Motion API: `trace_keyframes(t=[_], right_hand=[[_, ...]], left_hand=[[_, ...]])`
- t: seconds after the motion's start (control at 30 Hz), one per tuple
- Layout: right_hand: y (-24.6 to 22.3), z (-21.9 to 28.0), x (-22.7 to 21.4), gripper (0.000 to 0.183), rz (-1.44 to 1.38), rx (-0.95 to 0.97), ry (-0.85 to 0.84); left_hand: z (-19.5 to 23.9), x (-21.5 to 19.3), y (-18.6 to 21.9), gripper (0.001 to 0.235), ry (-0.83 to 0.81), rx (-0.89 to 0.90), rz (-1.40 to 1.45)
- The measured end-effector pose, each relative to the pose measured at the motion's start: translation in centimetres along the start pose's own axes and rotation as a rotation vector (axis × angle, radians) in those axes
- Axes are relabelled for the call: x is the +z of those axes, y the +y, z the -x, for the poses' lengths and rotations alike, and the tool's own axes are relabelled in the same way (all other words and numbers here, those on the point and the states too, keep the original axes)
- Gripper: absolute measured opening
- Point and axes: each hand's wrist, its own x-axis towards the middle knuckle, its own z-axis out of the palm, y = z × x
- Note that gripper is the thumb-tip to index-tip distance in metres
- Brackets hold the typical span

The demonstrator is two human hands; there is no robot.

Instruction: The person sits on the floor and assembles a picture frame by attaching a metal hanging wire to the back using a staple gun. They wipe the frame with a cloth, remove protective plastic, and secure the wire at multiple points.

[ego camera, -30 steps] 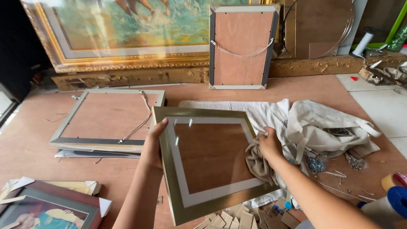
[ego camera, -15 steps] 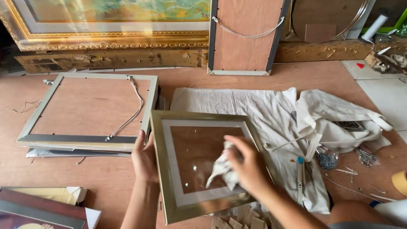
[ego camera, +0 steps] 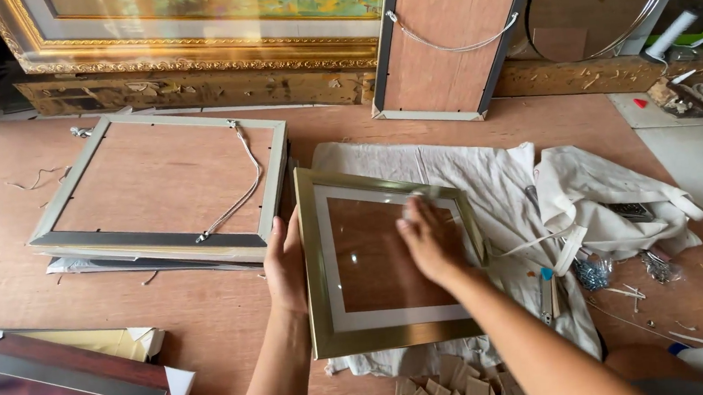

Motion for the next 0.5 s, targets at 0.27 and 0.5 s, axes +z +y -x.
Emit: trace_keyframes(t=[0.27,0.5], right_hand=[[0.1,7.6,-0.9,0.084,-0.014,0.359,-0.213],[-19.9,11.3,-5.9,0.088,-0.261,-0.403,-0.228]], left_hand=[[-0.6,-1.5,-0.1,0.086,-0.019,0.03,0.021],[1.2,-0.5,1.2,0.093,-0.011,0.016,0.026]])
